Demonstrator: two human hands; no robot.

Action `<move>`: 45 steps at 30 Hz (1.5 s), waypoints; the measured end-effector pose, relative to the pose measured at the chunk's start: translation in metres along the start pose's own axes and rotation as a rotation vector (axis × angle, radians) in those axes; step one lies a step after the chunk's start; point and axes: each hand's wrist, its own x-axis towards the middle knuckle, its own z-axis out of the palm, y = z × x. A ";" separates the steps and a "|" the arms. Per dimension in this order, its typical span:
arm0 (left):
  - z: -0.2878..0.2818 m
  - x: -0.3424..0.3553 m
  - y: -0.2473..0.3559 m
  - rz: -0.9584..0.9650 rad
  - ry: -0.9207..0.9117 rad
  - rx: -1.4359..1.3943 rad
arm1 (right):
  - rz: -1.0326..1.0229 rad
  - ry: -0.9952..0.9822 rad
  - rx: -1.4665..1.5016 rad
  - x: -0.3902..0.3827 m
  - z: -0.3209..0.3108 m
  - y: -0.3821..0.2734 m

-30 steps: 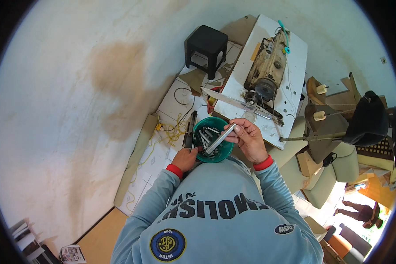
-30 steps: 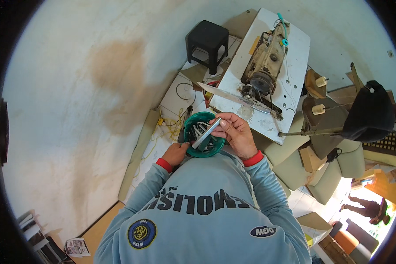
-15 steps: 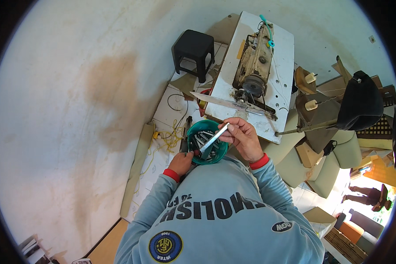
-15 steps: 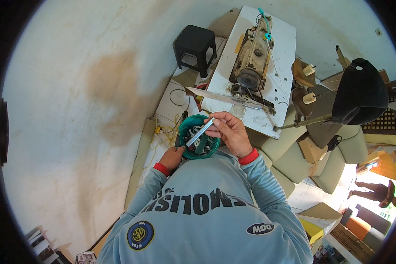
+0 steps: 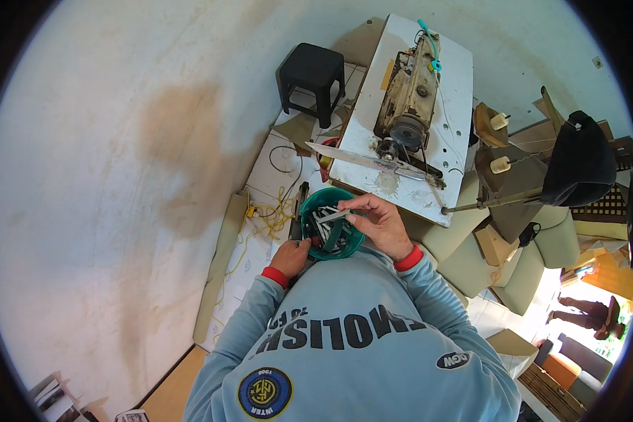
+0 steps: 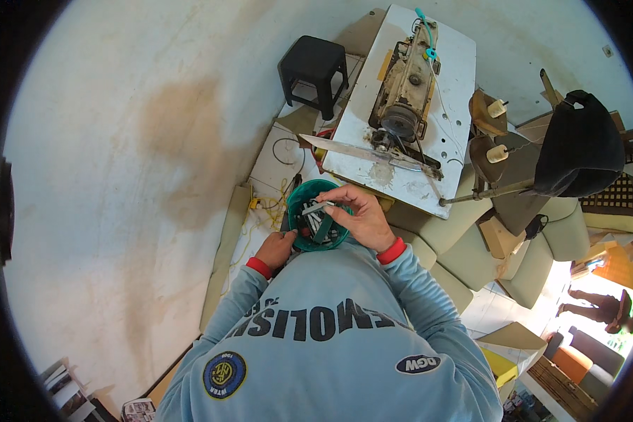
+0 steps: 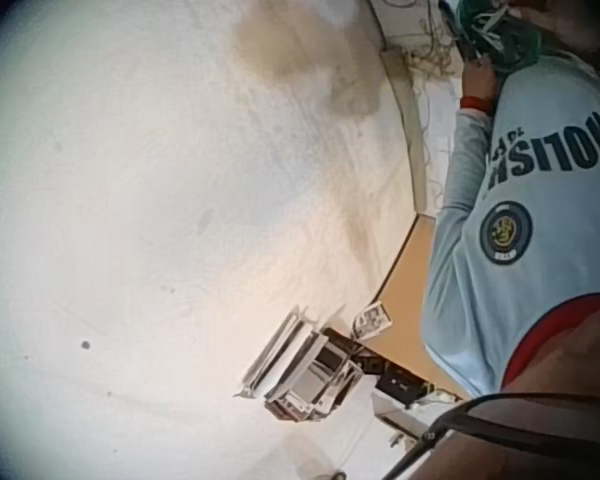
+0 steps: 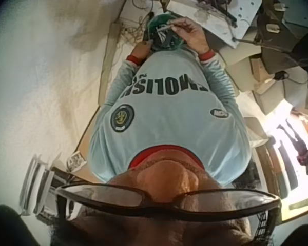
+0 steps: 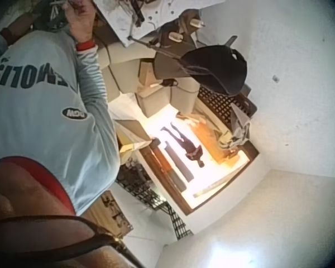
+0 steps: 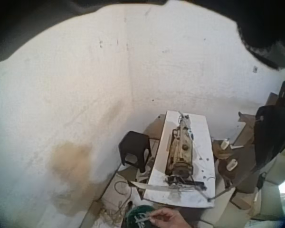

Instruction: Attaching upholstery fabric and foam to a wooden chair frame using a pneumatic stapler.

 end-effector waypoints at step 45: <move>-0.003 0.003 -0.002 -0.002 -0.070 0.128 | 0.011 0.116 0.648 0.000 -0.015 0.012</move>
